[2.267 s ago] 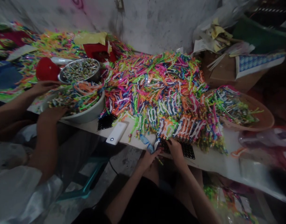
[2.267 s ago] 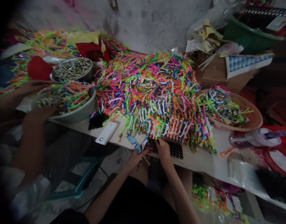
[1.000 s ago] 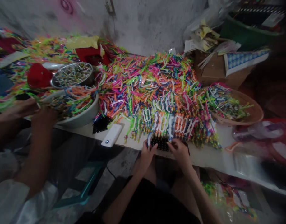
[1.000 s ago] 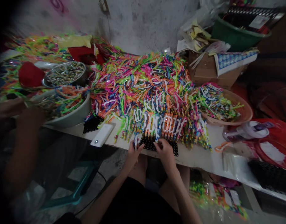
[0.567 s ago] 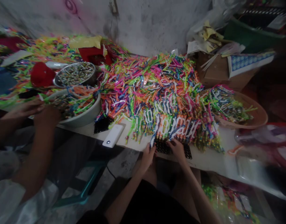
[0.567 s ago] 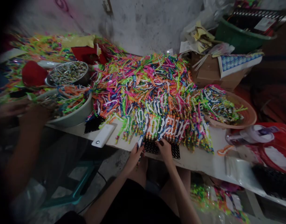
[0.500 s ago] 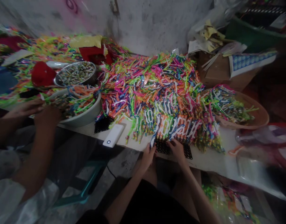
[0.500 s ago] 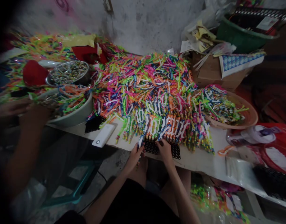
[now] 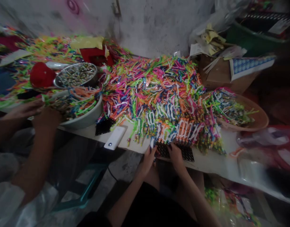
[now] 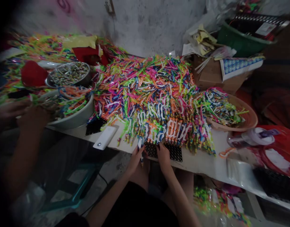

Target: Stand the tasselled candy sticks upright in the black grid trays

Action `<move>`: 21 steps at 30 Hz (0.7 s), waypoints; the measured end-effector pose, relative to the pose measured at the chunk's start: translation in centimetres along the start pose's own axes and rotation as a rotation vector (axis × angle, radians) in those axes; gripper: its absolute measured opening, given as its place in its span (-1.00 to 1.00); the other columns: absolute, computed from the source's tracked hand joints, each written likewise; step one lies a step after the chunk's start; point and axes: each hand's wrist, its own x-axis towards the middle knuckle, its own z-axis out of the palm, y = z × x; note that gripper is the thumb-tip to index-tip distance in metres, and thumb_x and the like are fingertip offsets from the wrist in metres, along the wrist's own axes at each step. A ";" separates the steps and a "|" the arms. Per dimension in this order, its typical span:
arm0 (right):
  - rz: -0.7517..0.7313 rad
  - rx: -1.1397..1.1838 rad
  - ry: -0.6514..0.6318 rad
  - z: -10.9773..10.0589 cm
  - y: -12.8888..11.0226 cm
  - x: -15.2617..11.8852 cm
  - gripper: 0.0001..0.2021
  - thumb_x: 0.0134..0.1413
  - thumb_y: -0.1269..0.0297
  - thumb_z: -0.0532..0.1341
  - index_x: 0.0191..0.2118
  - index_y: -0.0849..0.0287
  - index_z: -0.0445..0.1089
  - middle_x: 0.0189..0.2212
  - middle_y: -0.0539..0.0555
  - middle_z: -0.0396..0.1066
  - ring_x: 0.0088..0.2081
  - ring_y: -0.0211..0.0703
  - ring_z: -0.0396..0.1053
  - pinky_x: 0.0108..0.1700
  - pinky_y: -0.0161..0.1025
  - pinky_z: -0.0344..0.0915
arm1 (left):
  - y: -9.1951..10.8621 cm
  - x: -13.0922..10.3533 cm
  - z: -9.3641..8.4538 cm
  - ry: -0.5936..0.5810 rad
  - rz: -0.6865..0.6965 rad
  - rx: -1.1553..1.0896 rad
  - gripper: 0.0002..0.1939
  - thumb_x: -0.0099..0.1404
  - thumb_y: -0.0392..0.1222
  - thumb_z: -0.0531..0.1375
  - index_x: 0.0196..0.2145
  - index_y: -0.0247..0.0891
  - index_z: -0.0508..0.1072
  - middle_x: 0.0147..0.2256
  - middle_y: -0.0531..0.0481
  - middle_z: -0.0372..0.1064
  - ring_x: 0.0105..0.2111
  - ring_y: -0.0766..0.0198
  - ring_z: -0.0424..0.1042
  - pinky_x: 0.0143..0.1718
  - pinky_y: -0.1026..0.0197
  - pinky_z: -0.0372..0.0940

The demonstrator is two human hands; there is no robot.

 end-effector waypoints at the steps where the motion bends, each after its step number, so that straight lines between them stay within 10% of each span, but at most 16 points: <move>1: 0.001 -0.025 0.001 0.0 0.0 0.0 -0.81 0.14 0.38 0.08 -0.20 0.22 0.42 -0.32 0.19 0.52 -0.33 -0.07 0.48 -0.33 -0.31 0.22 | 0.2 0.0 0.0 -0.006 -0.007 -0.008 -0.66 0.08 0.08 0.21 -0.36 -0.27 0.37 -0.57 0.09 0.32 -0.55 0.33 0.33 -0.48 0.30 0.27; 21: -0.081 -0.191 0.078 -3.8 -2.3 -2.2 -0.81 0.15 0.26 0.15 -0.24 0.24 0.45 -0.25 0.21 0.45 -0.13 0.08 0.27 -0.07 -0.08 0.15 | 2.0 0.4 0.7 -0.016 -0.016 -0.035 -0.75 0.06 0.01 0.19 -0.44 -0.24 0.35 -0.56 0.11 0.32 -0.54 0.35 0.34 -0.41 0.30 0.25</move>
